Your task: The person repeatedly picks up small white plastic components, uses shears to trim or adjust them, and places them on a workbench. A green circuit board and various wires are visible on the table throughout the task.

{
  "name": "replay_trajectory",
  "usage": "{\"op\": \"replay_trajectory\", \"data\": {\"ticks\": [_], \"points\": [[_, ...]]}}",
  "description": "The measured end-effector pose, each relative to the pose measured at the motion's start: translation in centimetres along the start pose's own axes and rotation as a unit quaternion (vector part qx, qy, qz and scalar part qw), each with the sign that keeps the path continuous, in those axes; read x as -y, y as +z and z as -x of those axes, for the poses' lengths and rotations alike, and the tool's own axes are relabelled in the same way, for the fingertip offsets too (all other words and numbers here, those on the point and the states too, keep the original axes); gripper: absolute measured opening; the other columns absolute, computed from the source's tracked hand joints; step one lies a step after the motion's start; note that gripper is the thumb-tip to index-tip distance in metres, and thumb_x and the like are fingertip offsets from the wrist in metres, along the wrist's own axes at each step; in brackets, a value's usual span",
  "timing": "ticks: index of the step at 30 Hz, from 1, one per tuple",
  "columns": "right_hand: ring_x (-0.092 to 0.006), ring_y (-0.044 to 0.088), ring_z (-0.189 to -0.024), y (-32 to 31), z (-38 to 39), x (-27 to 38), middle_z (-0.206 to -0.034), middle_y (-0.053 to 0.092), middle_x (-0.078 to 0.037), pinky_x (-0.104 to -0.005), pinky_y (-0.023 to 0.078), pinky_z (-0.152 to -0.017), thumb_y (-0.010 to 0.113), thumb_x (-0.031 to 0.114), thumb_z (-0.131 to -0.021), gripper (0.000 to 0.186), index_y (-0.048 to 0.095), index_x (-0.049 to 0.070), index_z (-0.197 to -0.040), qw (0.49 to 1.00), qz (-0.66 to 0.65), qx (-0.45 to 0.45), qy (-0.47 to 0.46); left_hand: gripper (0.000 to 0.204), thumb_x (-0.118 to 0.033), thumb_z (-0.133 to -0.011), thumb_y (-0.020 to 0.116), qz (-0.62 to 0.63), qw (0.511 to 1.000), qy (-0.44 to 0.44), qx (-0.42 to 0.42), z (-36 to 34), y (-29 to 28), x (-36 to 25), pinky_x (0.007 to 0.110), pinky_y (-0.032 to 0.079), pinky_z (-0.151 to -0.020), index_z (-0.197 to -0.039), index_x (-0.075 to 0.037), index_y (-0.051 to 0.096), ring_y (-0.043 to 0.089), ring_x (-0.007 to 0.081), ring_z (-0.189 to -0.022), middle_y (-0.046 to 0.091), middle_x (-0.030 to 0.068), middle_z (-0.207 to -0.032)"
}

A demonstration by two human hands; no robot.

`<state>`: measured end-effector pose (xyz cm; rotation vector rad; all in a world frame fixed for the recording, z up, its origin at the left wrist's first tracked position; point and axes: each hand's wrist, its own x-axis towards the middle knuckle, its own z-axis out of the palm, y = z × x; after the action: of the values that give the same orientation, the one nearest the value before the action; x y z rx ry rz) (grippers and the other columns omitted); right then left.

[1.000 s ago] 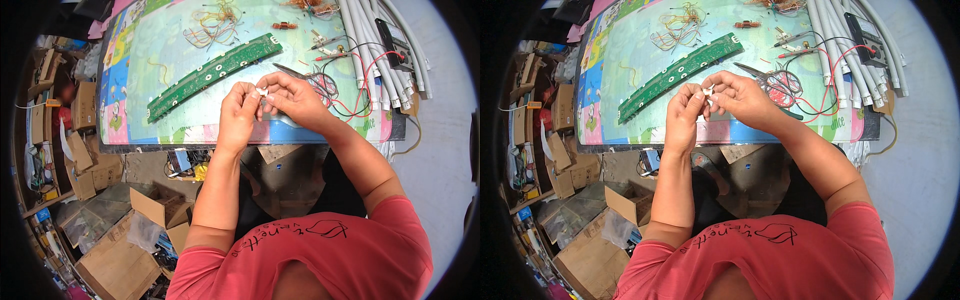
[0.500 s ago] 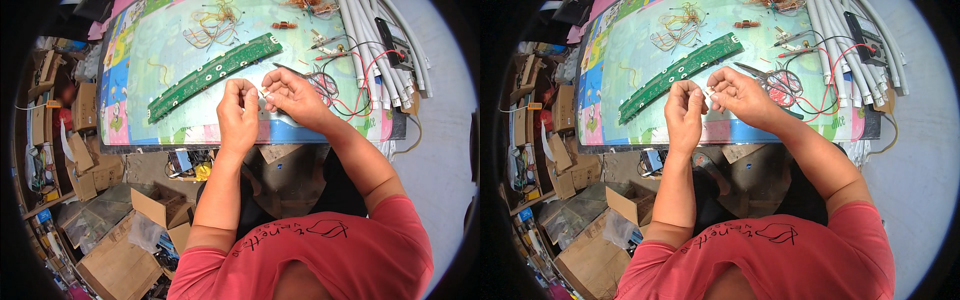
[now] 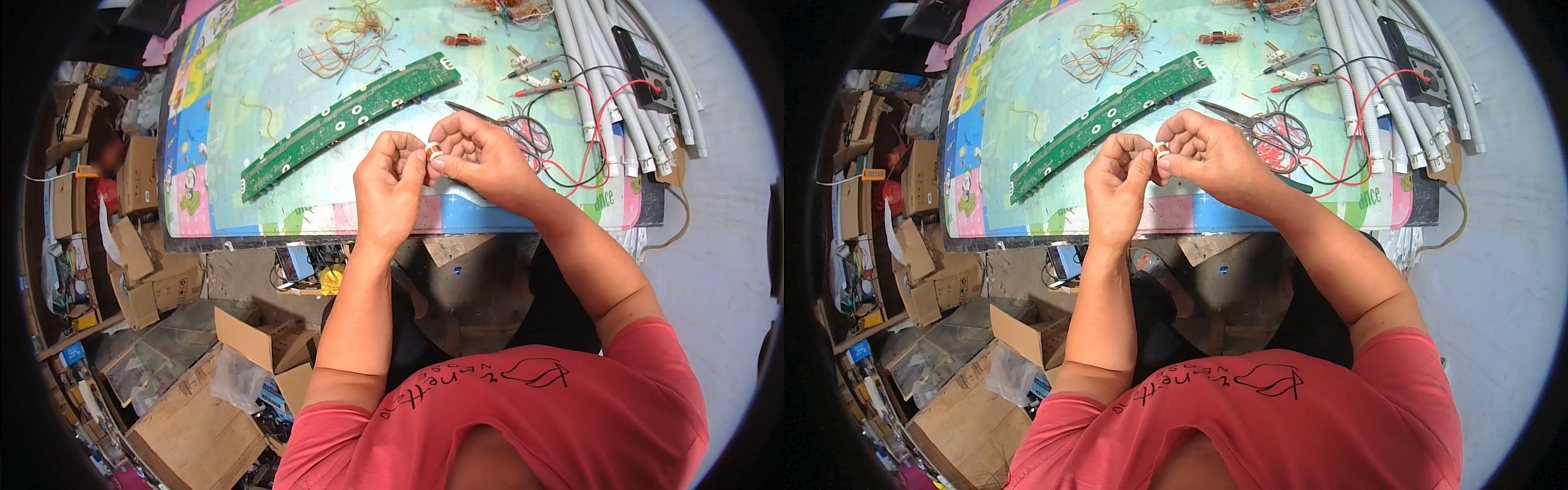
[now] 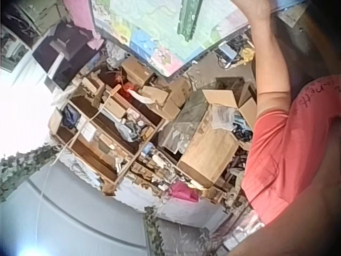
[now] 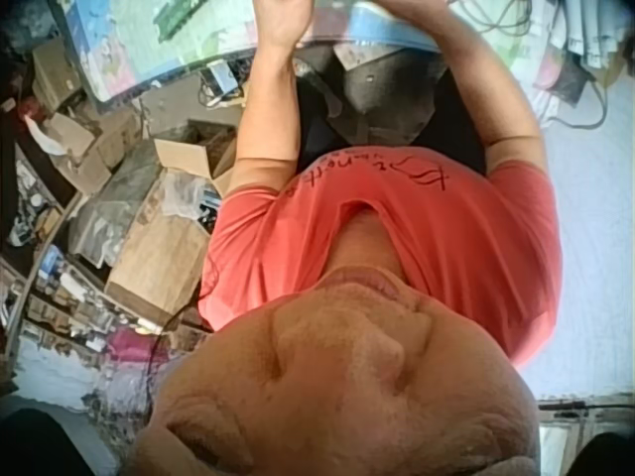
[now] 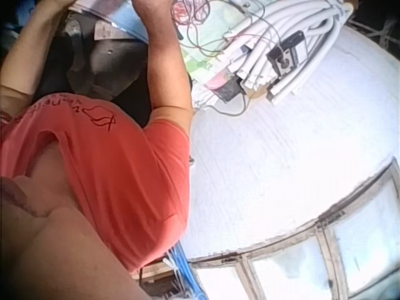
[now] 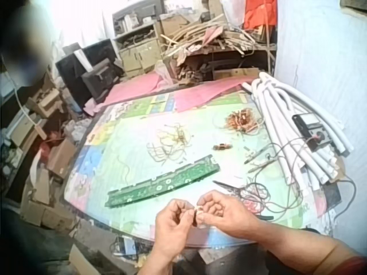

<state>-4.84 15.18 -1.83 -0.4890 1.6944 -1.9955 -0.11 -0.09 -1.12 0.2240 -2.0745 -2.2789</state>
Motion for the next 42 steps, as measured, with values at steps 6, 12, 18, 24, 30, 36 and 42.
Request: {"op": "replay_trajectory", "data": {"ticks": [6, 12, 18, 24, 30, 36, 42], "points": [[-0.0056, 0.055, -0.073, -0.2, 0.0, -0.2, -0.081, 0.059, -0.001, -0.0213, 0.046, -0.066, 0.064, 0.006, -0.084, 0.017, 0.057, -0.001, -0.097, 0.998, 0.059, -0.016, -0.016, 0.006, -0.004, -0.089, 0.057, -0.016, 1.0, -0.017, 0.002, 0.0, 0.0, -0.3, 0.024, 0.047, -0.06, -0.09, 0.001, 0.054, 0.056, 0.0104, -0.065, 0.059, 0.0051, -0.078], [-0.0081, 0.056, -0.072, 0.2, 0.1, 0.1, -0.079, 0.059, -0.002, -0.0238, 0.047, -0.066, 0.065, 0.006, -0.081, 0.018, 0.059, 0.001, -0.097, 0.977, 0.19, -0.043, -0.083, 0.012, -0.009, -0.087, 0.062, 0.023, 0.998, -0.059, 0.03, -0.2, -0.7, -0.4, 0.024, 0.046, -0.057, -0.091, -0.001, 0.054, 0.056, 0.011, -0.062, 0.06, 0.0056, -0.077], [-0.008, 0.057, -0.073, 0.1, 0.1, 0.0, -0.08, 0.061, -0.003, -0.0237, 0.047, -0.067, 0.066, 0.008, -0.08, 0.021, 0.059, 0.0, -0.098, 0.989, 0.135, -0.036, -0.046, 0.011, -0.006, -0.085, 0.06, 0.096, 0.991, -0.082, 0.042, -0.4, -0.9, -0.4, 0.026, 0.047, -0.058, -0.093, -0.001, 0.054, 0.058, 0.0132, -0.063, 0.06, 0.0064, -0.077], [-0.0079, 0.057, -0.073, 0.1, 0.1, -0.1, -0.08, 0.062, -0.003, -0.0233, 0.047, -0.067, 0.065, 0.009, -0.081, 0.02, 0.059, 0.0, -0.097, 0.989, 0.133, -0.036, -0.046, 0.012, -0.005, -0.085, 0.06, 0.11, 0.99, -0.081, 0.045, -0.3, -0.9, -0.3, 0.026, 0.048, -0.059, -0.095, 0.0, 0.054, 0.059, 0.0138, -0.064, 0.063, 0.0079, -0.079], [-0.0075, 0.057, -0.071, 0.2, 0.0, -0.2, -0.079, 0.062, -0.002, -0.0233, 0.047, -0.066, 0.064, 0.009, -0.081, 0.019, 0.059, 0.0, -0.097, 0.991, 0.121, -0.036, -0.045, 0.013, -0.004, -0.085, 0.06, 0.111, 0.99, -0.074, 0.049, -0.4, -1.0, -0.2, 0.026, 0.048, -0.059, -0.096, 0.0, 0.054, 0.059, 0.0134, -0.064, 0.063, 0.0074, -0.078], [-0.0067, 0.057, -0.071, 0.2, 0.1, 0.1, -0.08, 0.062, -0.002, -0.0227, 0.047, -0.066, 0.062, 0.01, -0.084, 0.018, 0.06, -0.001, -0.099, 0.997, 0.075, -0.028, -0.001, 0.014, -0.003, -0.084, 0.061, 0.103, 0.992, -0.069, 0.039, -0.4, -1.0, -0.2, 0.025, 0.047, -0.058, -0.096, 0.0, 0.054, 0.058, 0.0127, -0.063, 0.063, 0.0069, -0.078], [-0.0073, 0.054, -0.069, -0.6, -0.1, -0.1, -0.084, 0.06, -0.001, -0.0217, 0.045, -0.064, 0.056, 0.016, -0.091, 0.021, 0.058, -0.001, -0.103, 0.975, -0.177, 0.008, 0.132, 0.019, -0.002, -0.084, 0.062, 0.037, 0.998, -0.038, 0.033, -0.1, -0.8, -0.7, 0.022, 0.043, -0.057, -0.101, 0.0, 0.056, 0.054, 0.008, -0.062, 0.06, 0.0028, -0.075]]}}
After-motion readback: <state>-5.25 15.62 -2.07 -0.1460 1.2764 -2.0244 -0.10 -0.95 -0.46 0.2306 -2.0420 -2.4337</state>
